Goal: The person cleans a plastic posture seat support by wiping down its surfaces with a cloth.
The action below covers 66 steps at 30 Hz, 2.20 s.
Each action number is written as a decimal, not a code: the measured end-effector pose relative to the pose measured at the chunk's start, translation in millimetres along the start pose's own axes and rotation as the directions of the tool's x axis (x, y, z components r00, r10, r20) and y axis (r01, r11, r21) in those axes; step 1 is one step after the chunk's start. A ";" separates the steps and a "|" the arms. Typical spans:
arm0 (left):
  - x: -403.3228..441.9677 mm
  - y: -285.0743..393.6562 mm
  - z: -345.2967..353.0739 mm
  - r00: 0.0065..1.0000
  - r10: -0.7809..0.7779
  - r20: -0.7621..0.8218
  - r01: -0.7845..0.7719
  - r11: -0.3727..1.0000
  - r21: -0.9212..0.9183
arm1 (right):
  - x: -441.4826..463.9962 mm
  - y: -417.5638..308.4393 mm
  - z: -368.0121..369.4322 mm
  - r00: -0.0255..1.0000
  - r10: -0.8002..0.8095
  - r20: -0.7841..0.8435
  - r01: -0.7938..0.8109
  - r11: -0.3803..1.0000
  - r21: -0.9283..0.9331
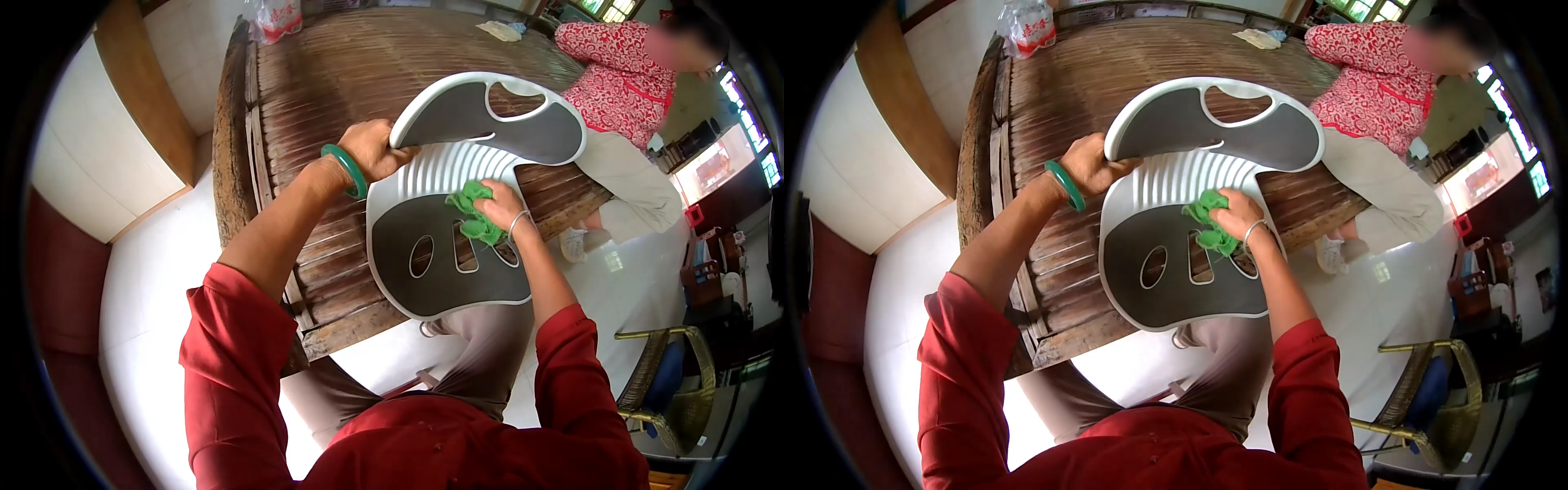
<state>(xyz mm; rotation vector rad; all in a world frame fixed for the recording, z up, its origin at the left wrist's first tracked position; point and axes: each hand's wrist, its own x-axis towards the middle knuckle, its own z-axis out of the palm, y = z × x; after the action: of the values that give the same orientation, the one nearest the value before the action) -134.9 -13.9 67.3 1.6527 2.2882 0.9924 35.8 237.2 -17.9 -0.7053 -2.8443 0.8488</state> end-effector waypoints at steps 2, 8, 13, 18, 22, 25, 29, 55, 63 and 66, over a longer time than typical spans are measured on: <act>-0.4 -2.0 2.4 0.995 0.023 -0.099 -0.031 0.996 -0.081 | -1.0 6.4 -9.8 0.992 -0.059 0.115 0.051 0.996 0.067; -1.5 -12.9 1.0 0.999 -0.028 -0.038 0.020 0.980 -0.200 | -17.8 26.6 -7.1 0.980 -0.187 -0.075 0.201 0.872 0.446; -3.2 -11.7 -1.4 0.999 -0.005 -0.034 -0.001 0.980 -0.197 | -13.1 -3.9 17.2 0.905 -0.325 -0.275 0.395 0.883 0.254; -4.1 -17.7 -3.5 0.998 0.051 -0.032 -0.056 0.978 -0.200 | 3.6 -31.6 41.7 0.937 -0.249 -0.244 0.263 0.964 0.028; -0.9 -19.4 1.9 0.992 0.096 -0.077 -0.110 0.971 -0.211 | -0.7 -49.1 40.3 0.982 -0.109 -0.157 0.086 0.986 -0.141; 0.6 -18.1 2.2 0.988 0.125 -0.088 -0.140 0.973 -0.184 | -2.4 -44.0 32.4 0.997 -0.042 -0.072 0.035 0.995 -0.098; 0.1 -19.0 3.8 0.998 0.034 -0.058 -0.045 0.981 -0.190 | -9.5 -21.9 27.5 0.973 -0.228 -0.044 0.227 0.974 -0.022; 0.6 -19.1 6.4 0.961 0.245 -0.127 -0.274 0.903 -0.332 | -14.0 -15.9 33.2 0.859 -0.353 -0.370 0.248 0.920 -0.303; -2.5 -12.2 -0.2 0.983 0.174 -0.056 -0.183 0.908 -0.376 | -7.9 -12.3 42.2 0.837 -0.364 -0.408 0.232 0.913 -0.336; -2.2 -7.2 2.7 0.983 0.147 -0.108 -0.175 0.920 -0.351 | -7.9 -11.3 40.9 0.842 -0.342 -0.417 0.228 0.927 -0.298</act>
<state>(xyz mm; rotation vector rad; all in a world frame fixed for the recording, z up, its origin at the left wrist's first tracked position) -138.5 -16.0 60.4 1.6846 1.8860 1.4377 29.5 205.0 -45.9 -0.4079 -2.5319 0.2474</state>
